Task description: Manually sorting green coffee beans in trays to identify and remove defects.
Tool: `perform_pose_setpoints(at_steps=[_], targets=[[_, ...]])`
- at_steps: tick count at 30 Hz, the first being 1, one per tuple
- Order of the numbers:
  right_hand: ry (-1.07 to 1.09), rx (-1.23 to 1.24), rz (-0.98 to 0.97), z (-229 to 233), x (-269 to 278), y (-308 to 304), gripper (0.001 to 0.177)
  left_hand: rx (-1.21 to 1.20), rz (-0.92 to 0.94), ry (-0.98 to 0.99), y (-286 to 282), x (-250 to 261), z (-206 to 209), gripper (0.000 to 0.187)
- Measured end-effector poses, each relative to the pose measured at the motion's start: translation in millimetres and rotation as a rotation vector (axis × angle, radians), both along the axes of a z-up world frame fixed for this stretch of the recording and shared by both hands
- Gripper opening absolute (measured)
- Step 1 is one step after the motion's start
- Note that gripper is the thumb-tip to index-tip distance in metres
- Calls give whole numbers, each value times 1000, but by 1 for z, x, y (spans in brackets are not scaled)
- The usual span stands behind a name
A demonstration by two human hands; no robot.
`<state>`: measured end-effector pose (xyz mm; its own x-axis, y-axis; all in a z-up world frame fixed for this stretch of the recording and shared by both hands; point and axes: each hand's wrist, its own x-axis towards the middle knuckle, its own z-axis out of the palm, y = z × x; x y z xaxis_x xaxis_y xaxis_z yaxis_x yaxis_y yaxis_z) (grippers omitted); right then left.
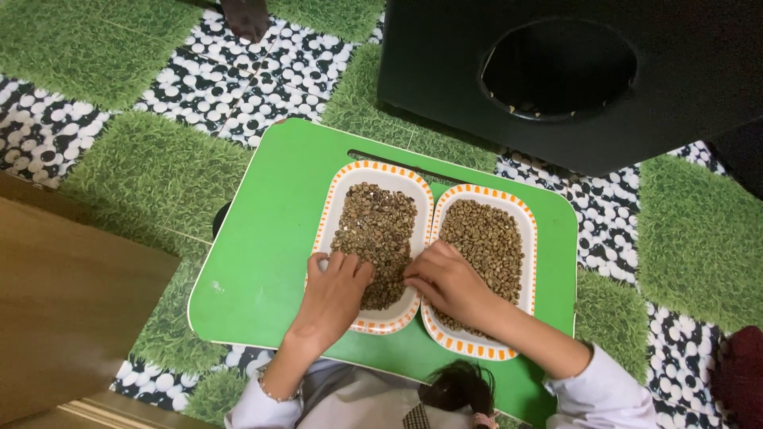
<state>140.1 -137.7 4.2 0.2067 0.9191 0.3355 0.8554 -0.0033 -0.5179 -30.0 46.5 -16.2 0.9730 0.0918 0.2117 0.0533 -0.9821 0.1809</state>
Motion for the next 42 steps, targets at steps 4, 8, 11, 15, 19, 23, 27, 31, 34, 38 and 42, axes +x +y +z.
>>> perform_pose_setpoints(at_steps=[4,8,11,15,19,23,27,31,34,38,42], targets=[[84,18,-50,-13,1,-10,10,-72,28,17,-3,5,-7,10],[181,123,-70,6,-2,-8,9,-103,92,-126,-8,9,5,16],[208,153,-96,13,2,-6,13,-74,73,-166,-6,15,15,19],[296,188,-175,23,11,-9,18,40,81,-94,-8,21,34,23],[345,175,-210,52,4,-18,23,-28,45,-138,-16,20,43,27],[478,206,-236,58,6,-23,36,-120,-22,-295,-19,27,45,19],[627,174,-165,65,6,-35,41,-249,-58,-257,-28,31,72,13],[647,170,-137,63,9,-40,42,-368,-94,-293,-32,35,77,12],[626,183,-142,58,9,-41,42,-483,-104,-328,-34,34,74,15],[551,210,-148,51,9,-38,40,-538,-118,-348,-33,33,75,14],[464,67,-158,55,3,-24,27,-552,-94,-369,-31,30,70,14]])
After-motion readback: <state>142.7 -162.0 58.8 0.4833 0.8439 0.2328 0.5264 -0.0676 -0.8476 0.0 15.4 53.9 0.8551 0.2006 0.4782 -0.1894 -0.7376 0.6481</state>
